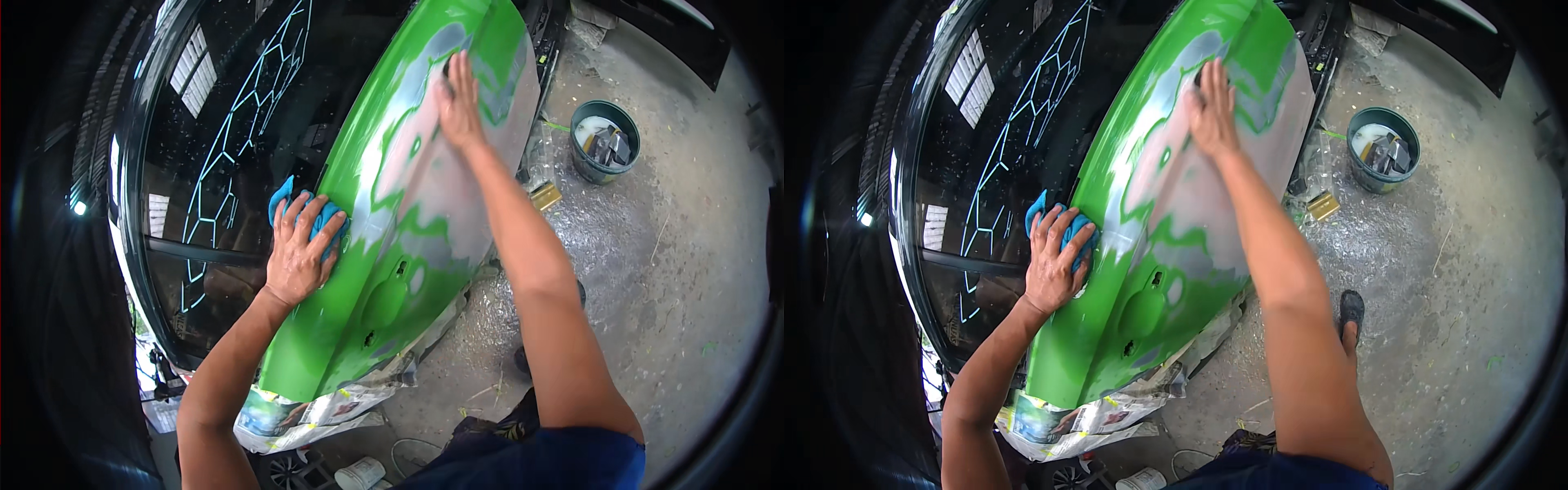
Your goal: Wet sanding and cleaning a patched car door in preparation for further body work or painting.
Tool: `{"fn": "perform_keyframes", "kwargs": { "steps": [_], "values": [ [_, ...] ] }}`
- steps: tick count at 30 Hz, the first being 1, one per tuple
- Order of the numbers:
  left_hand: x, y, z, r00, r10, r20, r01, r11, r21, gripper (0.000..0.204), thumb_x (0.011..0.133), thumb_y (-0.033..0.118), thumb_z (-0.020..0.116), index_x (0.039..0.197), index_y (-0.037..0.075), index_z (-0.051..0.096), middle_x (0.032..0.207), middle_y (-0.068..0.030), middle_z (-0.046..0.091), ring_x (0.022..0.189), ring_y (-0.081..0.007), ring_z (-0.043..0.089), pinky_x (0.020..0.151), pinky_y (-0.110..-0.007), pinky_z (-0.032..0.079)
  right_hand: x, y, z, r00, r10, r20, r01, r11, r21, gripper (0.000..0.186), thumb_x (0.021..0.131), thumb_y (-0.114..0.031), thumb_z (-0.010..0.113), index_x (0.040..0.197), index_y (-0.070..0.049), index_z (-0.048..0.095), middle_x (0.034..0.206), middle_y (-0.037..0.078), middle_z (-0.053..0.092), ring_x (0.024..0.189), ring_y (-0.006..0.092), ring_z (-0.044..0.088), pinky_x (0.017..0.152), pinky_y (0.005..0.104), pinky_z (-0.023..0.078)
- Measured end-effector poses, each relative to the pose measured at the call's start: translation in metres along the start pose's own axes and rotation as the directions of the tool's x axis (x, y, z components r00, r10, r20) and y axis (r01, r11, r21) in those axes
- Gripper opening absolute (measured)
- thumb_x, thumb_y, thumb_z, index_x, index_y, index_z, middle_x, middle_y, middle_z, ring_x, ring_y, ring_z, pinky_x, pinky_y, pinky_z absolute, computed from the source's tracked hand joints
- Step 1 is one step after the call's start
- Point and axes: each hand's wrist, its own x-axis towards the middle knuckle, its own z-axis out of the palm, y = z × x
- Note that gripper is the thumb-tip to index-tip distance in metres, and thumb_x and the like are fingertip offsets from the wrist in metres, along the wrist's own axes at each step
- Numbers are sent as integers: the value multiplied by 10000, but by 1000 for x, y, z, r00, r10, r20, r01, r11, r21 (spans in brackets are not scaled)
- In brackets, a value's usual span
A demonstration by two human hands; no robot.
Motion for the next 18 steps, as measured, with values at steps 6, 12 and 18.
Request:
{"fn": "perform_keyframes", "kwargs": {
  "steps": [6,12,18],
  "values": [
    [-30,-14,-12,998,-30,52,31,999,-23,573,789,126,758,1341,154,607,1465,-147,488,1419,-397,398,1193,-624,265,-191,-146,37,981,-1,191,-17,996,92,764,1091,-508,301,1635,9,158,1689,282,155,1569,467,133,1252,622,81],
    [-21,-8,-11,998,-18,60,22,997,-67,586,737,170,799,1295,158,622,1457,-138,496,1423,-398,403,1201,-607,274,-89,-78,16,986,-100,136,93,994,61,714,1095,-467,320,1653,-50,162,1719,198,140,1590,405,100,1268,584,71],
    [-23,-10,-1,999,-36,2,36,993,-112,527,752,159,775,1249,120,603,1454,-163,487,1428,-400,402,1210,-610,262,-49,-93,28,976,-80,200,114,980,-164,651,1035,-296,452,1574,52,334,1679,212,267,1578,361,194,1263,608,106]
  ]
}}
